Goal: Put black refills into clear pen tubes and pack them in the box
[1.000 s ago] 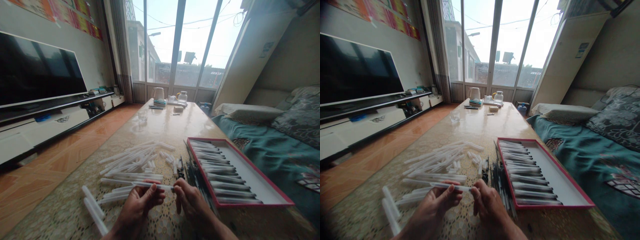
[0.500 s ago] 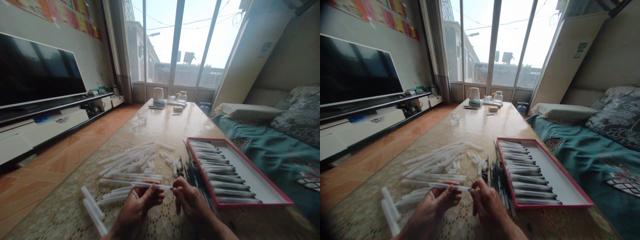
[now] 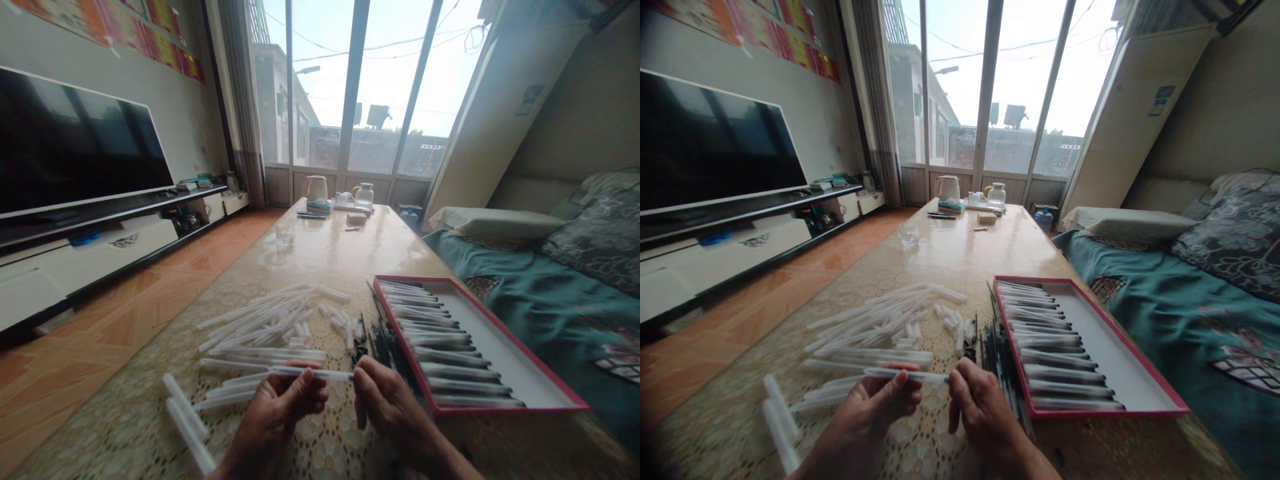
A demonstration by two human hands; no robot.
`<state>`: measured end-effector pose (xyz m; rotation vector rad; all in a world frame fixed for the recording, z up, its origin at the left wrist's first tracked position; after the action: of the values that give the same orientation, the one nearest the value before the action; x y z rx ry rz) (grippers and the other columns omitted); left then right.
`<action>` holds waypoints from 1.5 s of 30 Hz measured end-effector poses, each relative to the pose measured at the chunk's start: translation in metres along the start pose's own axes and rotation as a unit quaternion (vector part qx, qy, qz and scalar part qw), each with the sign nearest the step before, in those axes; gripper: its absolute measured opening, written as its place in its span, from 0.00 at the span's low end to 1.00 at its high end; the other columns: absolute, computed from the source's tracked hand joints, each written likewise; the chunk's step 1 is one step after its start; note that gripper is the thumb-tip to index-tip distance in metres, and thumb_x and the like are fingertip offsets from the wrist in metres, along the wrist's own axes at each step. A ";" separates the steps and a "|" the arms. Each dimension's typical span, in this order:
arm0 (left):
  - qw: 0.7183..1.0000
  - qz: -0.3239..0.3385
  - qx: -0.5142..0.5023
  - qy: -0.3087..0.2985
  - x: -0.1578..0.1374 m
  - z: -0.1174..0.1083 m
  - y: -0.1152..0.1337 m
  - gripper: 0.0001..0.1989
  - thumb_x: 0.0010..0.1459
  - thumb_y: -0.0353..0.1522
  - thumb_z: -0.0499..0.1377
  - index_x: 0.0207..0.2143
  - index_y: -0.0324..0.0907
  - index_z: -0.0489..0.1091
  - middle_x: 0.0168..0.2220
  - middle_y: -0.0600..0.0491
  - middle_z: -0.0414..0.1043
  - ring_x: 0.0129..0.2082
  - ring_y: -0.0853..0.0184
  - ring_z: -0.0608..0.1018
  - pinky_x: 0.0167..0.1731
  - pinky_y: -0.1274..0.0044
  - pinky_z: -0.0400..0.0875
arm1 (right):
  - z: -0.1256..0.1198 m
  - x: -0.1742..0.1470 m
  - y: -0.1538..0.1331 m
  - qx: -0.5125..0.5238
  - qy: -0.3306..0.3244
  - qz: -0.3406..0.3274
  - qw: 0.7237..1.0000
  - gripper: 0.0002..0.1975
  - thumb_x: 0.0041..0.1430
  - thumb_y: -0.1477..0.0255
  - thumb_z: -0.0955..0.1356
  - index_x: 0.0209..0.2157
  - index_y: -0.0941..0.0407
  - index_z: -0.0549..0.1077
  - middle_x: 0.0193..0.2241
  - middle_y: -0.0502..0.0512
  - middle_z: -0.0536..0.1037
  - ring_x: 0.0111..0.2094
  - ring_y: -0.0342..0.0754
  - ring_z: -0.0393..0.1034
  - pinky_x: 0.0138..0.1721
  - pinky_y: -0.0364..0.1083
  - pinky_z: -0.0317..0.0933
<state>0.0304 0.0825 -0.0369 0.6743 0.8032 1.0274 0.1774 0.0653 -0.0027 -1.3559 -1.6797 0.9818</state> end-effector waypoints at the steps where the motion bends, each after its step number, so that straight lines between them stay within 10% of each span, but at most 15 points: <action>1: 1.000 0.004 -0.006 0.013 0.000 -0.003 0.001 0.09 0.45 0.33 0.66 0.30 0.38 0.75 0.24 0.51 0.77 0.24 0.69 0.77 0.27 0.79 0.70 | -0.006 0.000 0.001 -0.008 0.013 0.011 1.000 0.20 0.63 0.57 0.53 0.22 0.54 0.57 0.12 0.46 0.67 0.14 0.39 0.59 0.20 0.38 0.52; 7: 0.998 0.032 0.054 0.020 0.000 -0.004 0.005 0.09 0.44 0.33 0.66 0.30 0.39 0.73 0.23 0.51 0.78 0.24 0.68 0.77 0.27 0.78 0.71 | -0.031 -0.003 -0.014 -0.180 0.108 -0.042 0.977 0.15 0.63 0.65 0.57 0.25 0.55 0.65 0.22 0.51 0.70 0.24 0.45 0.65 0.27 0.42 0.55; 14: 0.984 0.052 0.164 -0.034 0.003 0.005 0.003 0.10 0.47 0.34 0.64 0.32 0.38 0.72 0.24 0.49 0.78 0.27 0.63 0.79 0.30 0.72 0.73 | 0.000 -0.003 -0.012 -0.280 -0.008 -0.089 0.956 0.09 0.61 0.68 0.61 0.36 0.54 0.71 0.31 0.54 0.73 0.32 0.47 0.67 0.33 0.43 0.58; 19: 0.961 0.110 0.250 0.038 -0.011 0.002 0.024 0.18 0.49 0.34 0.62 0.44 0.41 0.65 0.33 0.50 0.74 0.28 0.63 0.79 0.29 0.73 0.73 | -0.012 0.000 -0.006 -0.259 0.045 -0.086 0.961 0.09 0.63 0.73 0.58 0.34 0.56 0.68 0.29 0.53 0.71 0.31 0.46 0.66 0.32 0.42 0.57; 26: 0.773 0.176 0.603 -0.090 -0.037 0.048 0.061 0.10 0.55 0.30 0.53 0.41 0.45 0.68 0.38 0.51 0.73 0.34 0.64 0.75 0.35 0.72 0.69 | -0.029 -0.001 -0.002 -0.211 0.113 -0.082 0.968 0.09 0.63 0.73 0.57 0.32 0.55 0.66 0.28 0.51 0.71 0.31 0.46 0.66 0.32 0.43 0.56; 32: 0.575 0.290 0.758 -0.109 0.011 0.051 0.083 0.15 0.54 0.22 0.46 0.39 0.41 0.69 0.36 0.48 0.72 0.34 0.65 0.73 0.35 0.72 0.66 | -0.032 -0.001 -0.003 -0.204 0.118 -0.079 0.969 0.08 0.63 0.73 0.58 0.32 0.55 0.66 0.29 0.51 0.71 0.32 0.46 0.67 0.33 0.43 0.56; 39: 0.564 0.302 0.758 -0.126 0.058 0.040 0.084 0.11 0.51 0.23 0.50 0.28 0.41 0.71 0.32 0.49 0.72 0.35 0.61 0.70 0.34 0.71 0.64 | -0.035 0.001 -0.003 -0.206 0.127 -0.086 0.966 0.08 0.62 0.73 0.58 0.32 0.55 0.66 0.29 0.51 0.72 0.31 0.46 0.67 0.32 0.43 0.56; 45: 0.629 0.302 0.707 -0.113 0.054 0.043 0.089 0.08 0.50 0.23 0.52 0.27 0.41 0.69 0.31 0.49 0.73 0.36 0.61 0.71 0.38 0.69 0.64 | -0.039 0.000 -0.006 -0.206 0.139 -0.093 0.964 0.09 0.62 0.72 0.58 0.33 0.56 0.68 0.28 0.52 0.73 0.30 0.47 0.68 0.31 0.43 0.57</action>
<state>0.0401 0.1609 0.0441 2.5350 1.1084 0.6477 0.2101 0.0689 0.0189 -1.4825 -1.8098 0.3223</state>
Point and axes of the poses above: each hand's wrist, its own x-axis towards the middle knuckle, its own z-axis out of the palm, y = z × x, the point moved 8 cm from there along x, towards the middle knuckle
